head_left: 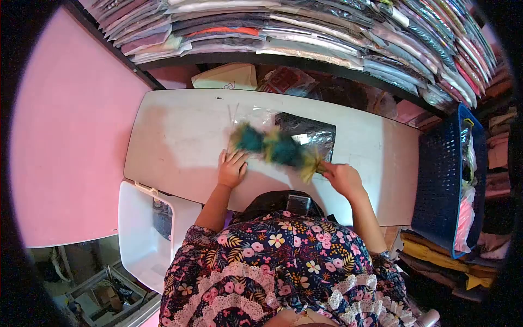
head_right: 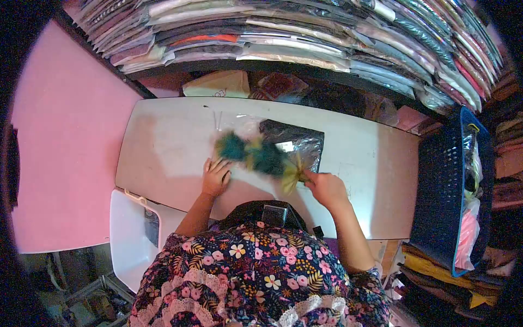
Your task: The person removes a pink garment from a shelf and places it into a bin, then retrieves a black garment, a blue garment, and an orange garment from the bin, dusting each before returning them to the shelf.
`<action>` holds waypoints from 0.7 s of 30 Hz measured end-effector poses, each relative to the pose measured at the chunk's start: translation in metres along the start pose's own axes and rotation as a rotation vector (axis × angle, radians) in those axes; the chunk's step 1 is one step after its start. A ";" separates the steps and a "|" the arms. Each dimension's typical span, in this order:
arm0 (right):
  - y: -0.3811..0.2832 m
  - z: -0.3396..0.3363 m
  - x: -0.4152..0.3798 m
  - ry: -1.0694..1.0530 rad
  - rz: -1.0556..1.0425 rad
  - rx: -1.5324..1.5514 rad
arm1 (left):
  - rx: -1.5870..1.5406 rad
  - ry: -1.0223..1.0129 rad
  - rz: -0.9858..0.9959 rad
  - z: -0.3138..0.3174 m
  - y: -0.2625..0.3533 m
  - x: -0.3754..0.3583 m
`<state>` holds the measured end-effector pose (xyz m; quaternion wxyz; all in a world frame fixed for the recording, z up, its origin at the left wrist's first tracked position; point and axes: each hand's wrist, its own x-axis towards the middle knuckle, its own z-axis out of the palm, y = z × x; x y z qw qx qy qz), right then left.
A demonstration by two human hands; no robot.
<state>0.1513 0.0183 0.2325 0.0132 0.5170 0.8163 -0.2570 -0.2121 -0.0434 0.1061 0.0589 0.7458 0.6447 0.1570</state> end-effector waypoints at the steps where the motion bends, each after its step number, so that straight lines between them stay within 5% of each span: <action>1: 0.001 0.000 0.002 0.072 0.054 0.008 | 0.000 -0.002 0.000 -0.002 0.002 0.001; 3: -0.001 0.008 0.008 0.104 0.128 -0.015 | -0.041 0.005 -0.005 -0.007 0.007 0.001; 7: -0.019 0.014 0.008 0.004 -0.050 0.051 | -0.014 0.057 0.018 -0.004 0.004 0.000; 10: -0.015 0.028 0.017 0.050 0.026 0.050 | 0.050 -0.069 -0.043 -0.003 0.001 0.002; 14: -0.013 0.033 0.027 0.145 0.231 0.067 | -0.007 0.054 0.001 -0.010 0.012 0.006; 21: 0.005 0.011 -0.015 -0.076 -0.058 0.201 | 0.030 0.022 -0.010 -0.008 0.009 0.005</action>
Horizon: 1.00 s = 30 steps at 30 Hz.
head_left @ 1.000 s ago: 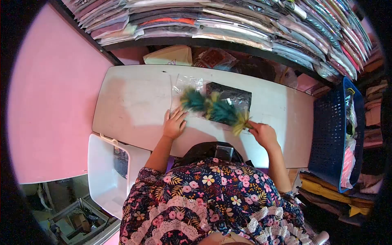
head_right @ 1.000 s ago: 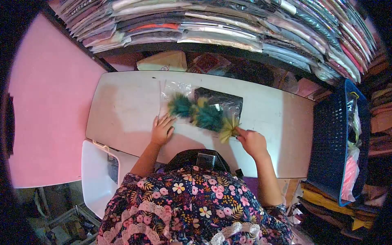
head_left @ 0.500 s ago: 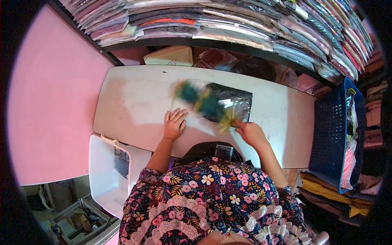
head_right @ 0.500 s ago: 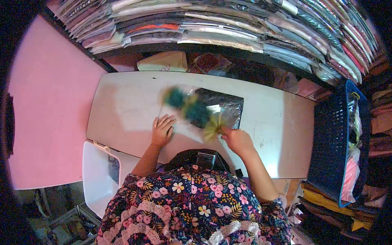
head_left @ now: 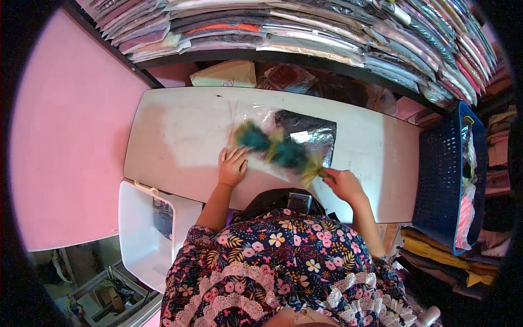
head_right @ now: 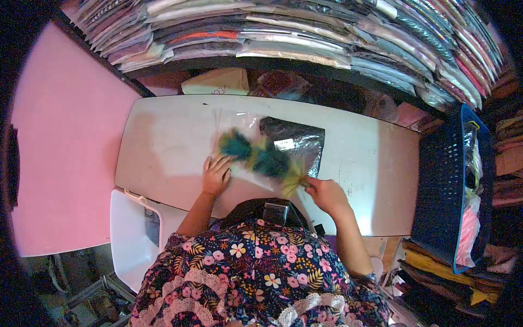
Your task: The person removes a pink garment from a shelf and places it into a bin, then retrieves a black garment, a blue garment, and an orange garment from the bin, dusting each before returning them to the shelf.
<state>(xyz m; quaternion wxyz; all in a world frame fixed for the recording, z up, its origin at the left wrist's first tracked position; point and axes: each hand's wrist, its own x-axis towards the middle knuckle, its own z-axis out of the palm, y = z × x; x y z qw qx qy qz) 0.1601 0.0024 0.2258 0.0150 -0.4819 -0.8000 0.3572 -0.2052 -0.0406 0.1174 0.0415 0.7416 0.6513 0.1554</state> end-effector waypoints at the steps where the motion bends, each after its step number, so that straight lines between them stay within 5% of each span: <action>1: 0.002 -0.002 -0.003 0.090 0.102 0.021 | -0.017 0.051 0.019 -0.002 0.003 0.001; 4: 0.000 0.005 -0.009 0.251 0.238 0.025 | -0.006 0.072 0.030 -0.006 0.006 0.002; 9: 0.014 0.033 -0.019 0.093 -0.013 0.085 | 0.050 -0.127 -0.023 0.008 -0.009 -0.001; 16: 0.040 0.068 -0.024 0.409 0.332 0.243 | -0.053 0.006 -0.007 -0.001 0.002 0.004; 20: 0.051 0.092 -0.035 0.392 -0.009 0.229 | -0.061 0.031 0.003 0.001 0.000 0.007; 22: 0.059 0.092 -0.041 0.387 0.016 0.175 | -0.059 0.033 0.003 0.002 0.000 0.008; 25: 0.072 0.094 -0.040 0.596 0.376 0.190 | -0.056 0.041 -0.002 0.002 -0.001 0.007; 28: 0.074 0.094 -0.038 0.666 0.416 0.323 | -0.042 0.068 0.007 0.004 0.000 0.008; 30: 0.069 0.101 -0.045 0.590 0.231 0.295 | -0.027 0.097 0.022 0.004 0.000 0.011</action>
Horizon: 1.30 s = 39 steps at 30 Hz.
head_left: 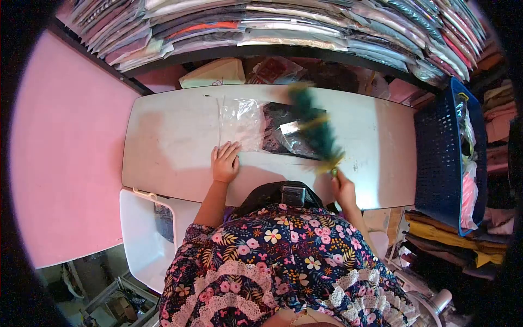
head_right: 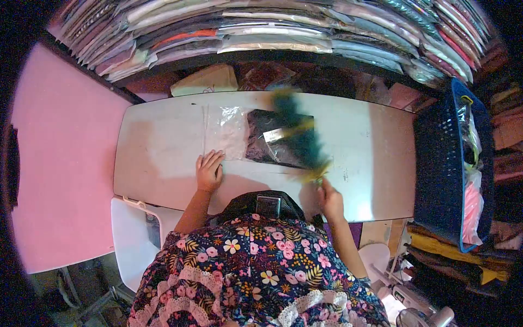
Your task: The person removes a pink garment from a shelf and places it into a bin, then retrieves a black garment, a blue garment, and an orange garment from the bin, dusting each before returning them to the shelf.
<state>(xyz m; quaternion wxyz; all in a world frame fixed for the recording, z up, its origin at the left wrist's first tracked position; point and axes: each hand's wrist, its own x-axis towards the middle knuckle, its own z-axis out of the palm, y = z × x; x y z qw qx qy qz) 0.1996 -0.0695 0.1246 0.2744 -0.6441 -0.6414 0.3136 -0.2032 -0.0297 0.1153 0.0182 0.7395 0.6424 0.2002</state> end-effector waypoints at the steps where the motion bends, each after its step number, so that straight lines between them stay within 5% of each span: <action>1: -0.001 0.000 -0.005 -0.080 -0.093 -0.074 | 0.003 0.001 0.002 0.000 0.000 -0.001; 4: -0.001 -0.001 -0.009 -0.163 -0.156 -0.176 | -0.003 -0.013 -0.003 -0.001 0.000 0.000; 6: 0.003 0.002 -0.002 0.011 0.097 -0.115 | -0.012 -0.033 -0.012 -0.003 0.000 -0.001; 10: -0.005 0.007 0.008 0.076 0.086 0.010 | 0.008 -0.020 0.004 0.001 -0.005 -0.001; 14: -0.017 0.015 -0.003 -0.235 -0.198 -0.041 | -0.063 0.166 -0.072 0.007 -0.010 -0.004; 16: -0.026 0.017 0.005 -0.321 -0.158 -0.048 | -0.017 0.137 -0.044 0.010 -0.015 -0.008; 19: -0.027 0.020 0.025 -0.547 -0.368 -0.116 | 0.047 0.088 -0.002 0.007 -0.013 -0.010; 23: -0.048 0.010 0.042 -0.554 -0.378 -0.152 | 0.092 0.021 0.011 0.007 -0.008 -0.006; 25: -0.058 0.010 0.048 -0.350 -0.181 -0.118 | 0.099 -0.079 0.020 0.003 -0.003 -0.003; 30: -0.068 0.015 0.050 -0.459 -0.242 -0.183 | 0.118 -0.078 0.066 0.000 -0.002 0.005; 32: -0.075 0.012 0.052 -0.583 -0.293 -0.262 | 0.160 -0.576 -0.234 0.000 -0.006 0.008; 33: -0.077 0.011 0.055 -0.489 -0.274 -0.282 | 0.175 -0.317 -0.092 0.000 -0.004 0.005; 34: -0.079 0.011 0.059 -0.397 -0.255 -0.302 | 0.175 -0.317 -0.093 0.001 -0.003 0.005; 36: -0.071 0.024 0.066 -0.345 -0.217 -0.311 | 0.056 -0.002 0.020 0.003 0.001 0.004; 39: -0.081 0.033 0.071 -0.341 -0.314 -0.210 | 0.063 -0.026 0.015 0.001 0.001 0.004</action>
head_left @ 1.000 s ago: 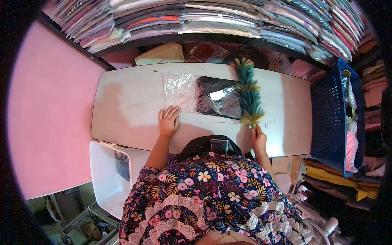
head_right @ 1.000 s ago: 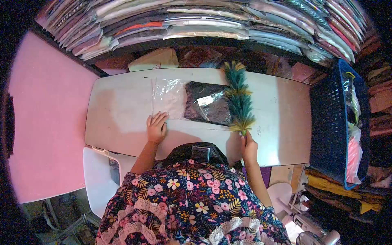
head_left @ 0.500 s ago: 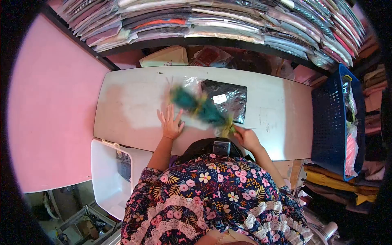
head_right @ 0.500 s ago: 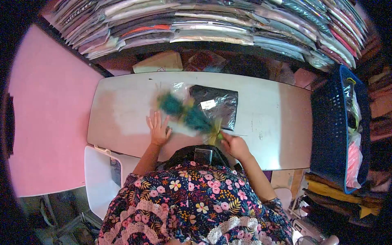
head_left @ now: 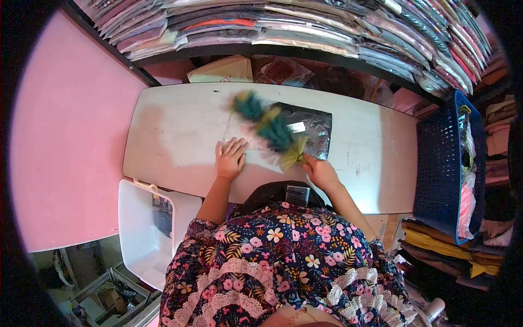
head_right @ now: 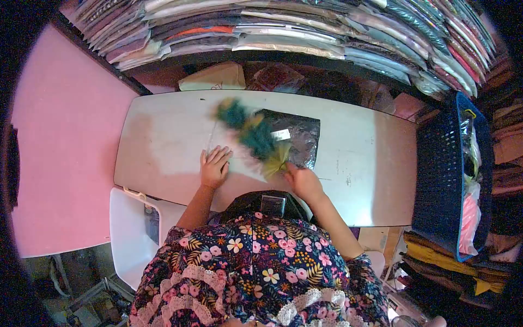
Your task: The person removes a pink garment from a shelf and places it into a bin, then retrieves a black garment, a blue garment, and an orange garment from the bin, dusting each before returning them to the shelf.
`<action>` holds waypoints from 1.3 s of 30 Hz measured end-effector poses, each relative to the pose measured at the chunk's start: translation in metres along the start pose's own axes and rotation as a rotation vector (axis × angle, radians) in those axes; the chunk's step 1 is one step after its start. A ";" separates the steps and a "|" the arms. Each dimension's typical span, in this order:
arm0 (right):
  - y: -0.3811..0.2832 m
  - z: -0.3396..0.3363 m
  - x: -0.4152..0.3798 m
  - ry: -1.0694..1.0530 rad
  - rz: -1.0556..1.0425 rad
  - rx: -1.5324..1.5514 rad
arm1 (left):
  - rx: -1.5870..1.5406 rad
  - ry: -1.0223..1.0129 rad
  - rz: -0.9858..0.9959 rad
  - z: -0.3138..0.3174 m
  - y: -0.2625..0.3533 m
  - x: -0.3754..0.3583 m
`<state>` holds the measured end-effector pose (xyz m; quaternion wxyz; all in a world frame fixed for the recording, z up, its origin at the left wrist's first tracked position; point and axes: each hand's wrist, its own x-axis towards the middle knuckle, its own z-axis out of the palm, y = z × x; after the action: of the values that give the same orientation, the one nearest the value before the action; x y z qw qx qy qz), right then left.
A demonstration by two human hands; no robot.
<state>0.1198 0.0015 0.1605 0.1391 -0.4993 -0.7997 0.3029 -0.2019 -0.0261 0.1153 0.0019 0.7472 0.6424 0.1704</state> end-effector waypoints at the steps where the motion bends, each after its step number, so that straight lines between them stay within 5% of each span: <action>1: -0.004 -0.001 0.001 0.003 0.000 0.000 | 0.005 -0.028 -0.004 0.001 -0.002 0.000; 4: -0.010 -0.008 0.008 -0.206 -0.040 -0.085 | 0.094 -0.209 -0.065 0.002 -0.006 -0.001; 9: -0.003 -0.005 0.019 0.100 0.240 -0.114 | -0.015 -0.002 -0.023 -0.002 0.005 0.001; 12: 0.012 0.002 0.003 0.010 0.030 -0.047 | -0.022 0.013 -0.004 0.000 0.000 0.000; 16: 0.026 -0.004 -0.025 -0.004 0.009 -0.079 | 0.002 -0.040 -0.033 0.004 -0.002 0.000; 18: 0.041 0.005 -0.033 0.259 0.148 -0.018 | -0.012 0.002 -0.021 0.000 0.001 0.002; 23: 0.042 0.003 -0.052 0.302 0.366 0.098 | -0.026 -0.003 -0.024 -0.003 0.001 0.003; 25: 0.042 0.009 -0.068 0.182 0.077 0.078 | -0.022 0.003 -0.012 0.000 -0.001 0.002; 27: 0.050 0.011 -0.075 0.193 0.053 0.014 | -0.020 0.015 -0.007 0.002 -0.002 0.004; 30: 0.065 0.008 -0.076 0.312 0.429 -0.006 | -0.005 0.009 -0.018 0.001 -0.001 0.001; 34: 0.070 0.006 -0.073 0.454 0.423 0.113 | -0.008 0.004 -0.016 0.002 -0.003 0.002; 36: 0.063 0.008 -0.080 0.287 0.147 0.098 | -0.013 0.012 -0.005 0.002 -0.003 0.002; 39: 0.053 0.009 -0.077 0.194 0.180 0.011 | -0.025 0.001 -0.020 -0.001 -0.002 0.002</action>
<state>0.1883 -0.0530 0.1269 0.1908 -0.5952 -0.7328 0.2690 -0.2034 -0.0242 0.1164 0.0124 0.7407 0.6475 0.1787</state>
